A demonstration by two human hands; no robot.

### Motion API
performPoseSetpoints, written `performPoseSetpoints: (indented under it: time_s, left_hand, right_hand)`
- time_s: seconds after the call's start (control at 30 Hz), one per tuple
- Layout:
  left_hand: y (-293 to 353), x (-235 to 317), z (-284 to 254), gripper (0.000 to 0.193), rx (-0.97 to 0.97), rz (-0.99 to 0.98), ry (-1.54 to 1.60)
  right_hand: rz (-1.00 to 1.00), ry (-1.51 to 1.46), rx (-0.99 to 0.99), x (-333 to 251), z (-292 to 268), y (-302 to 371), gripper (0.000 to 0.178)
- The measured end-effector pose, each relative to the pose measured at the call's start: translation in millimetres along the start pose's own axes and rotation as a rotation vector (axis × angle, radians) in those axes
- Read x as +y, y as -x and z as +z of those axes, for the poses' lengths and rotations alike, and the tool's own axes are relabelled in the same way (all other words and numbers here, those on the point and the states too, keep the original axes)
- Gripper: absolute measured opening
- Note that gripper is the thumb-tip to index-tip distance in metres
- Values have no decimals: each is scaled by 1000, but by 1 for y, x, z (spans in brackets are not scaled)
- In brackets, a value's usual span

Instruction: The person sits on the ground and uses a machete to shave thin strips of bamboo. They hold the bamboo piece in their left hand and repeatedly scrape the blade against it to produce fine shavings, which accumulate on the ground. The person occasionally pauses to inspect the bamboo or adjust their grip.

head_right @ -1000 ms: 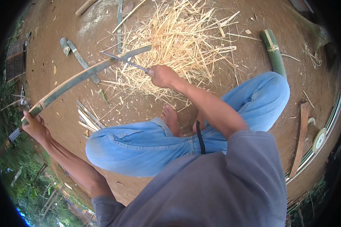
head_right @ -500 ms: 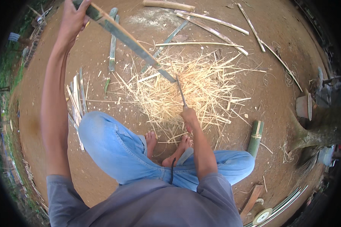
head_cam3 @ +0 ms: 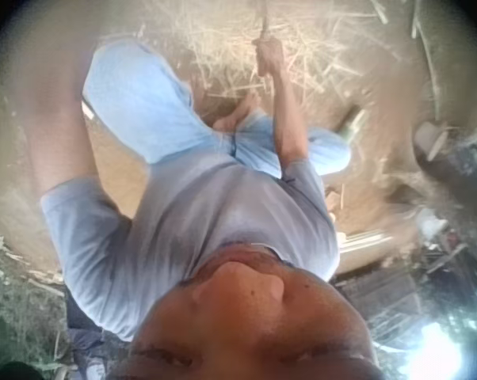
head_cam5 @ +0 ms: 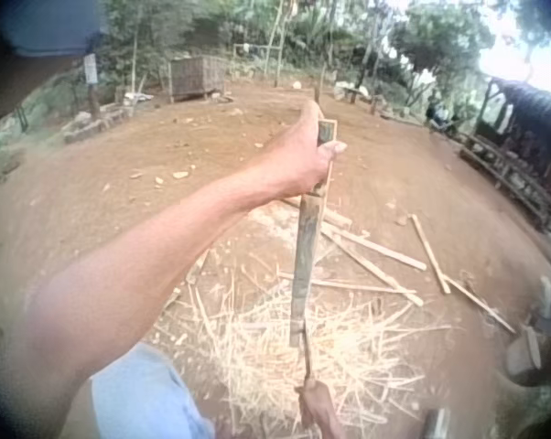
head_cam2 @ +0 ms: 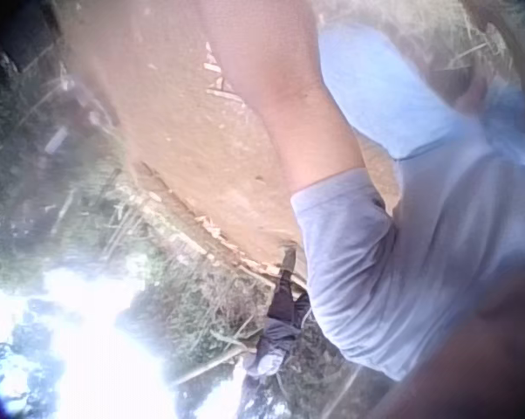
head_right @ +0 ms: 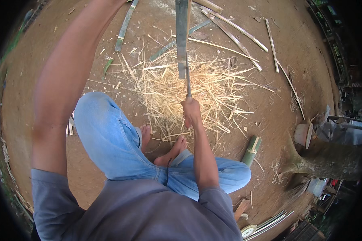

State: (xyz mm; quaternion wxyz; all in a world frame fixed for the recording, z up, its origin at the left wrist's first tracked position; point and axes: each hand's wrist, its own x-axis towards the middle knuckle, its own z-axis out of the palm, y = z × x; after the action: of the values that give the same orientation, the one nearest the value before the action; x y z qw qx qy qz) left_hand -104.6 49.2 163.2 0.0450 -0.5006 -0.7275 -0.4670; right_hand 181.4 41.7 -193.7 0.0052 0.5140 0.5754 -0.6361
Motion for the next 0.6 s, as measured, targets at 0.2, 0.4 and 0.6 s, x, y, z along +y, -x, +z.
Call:
performPoseSetpoints:
  time_s: [0.2, 0.4, 0.6]
  left_hand:
    - [-83, 43, -50, 31, -42, 27, -129]
    - [-133, 146, -56, 25, -309, -57, 234]
    - [-115, 219, -85, 22, -350, -35, 181]
  right_hand:
    - [-90, -188, -38, -57, 13, 21, 15]
    - [-201, 601, -34, -9, -118, 55, 21]
    - [-84, -137, -61, -148, -150, 226, 42]
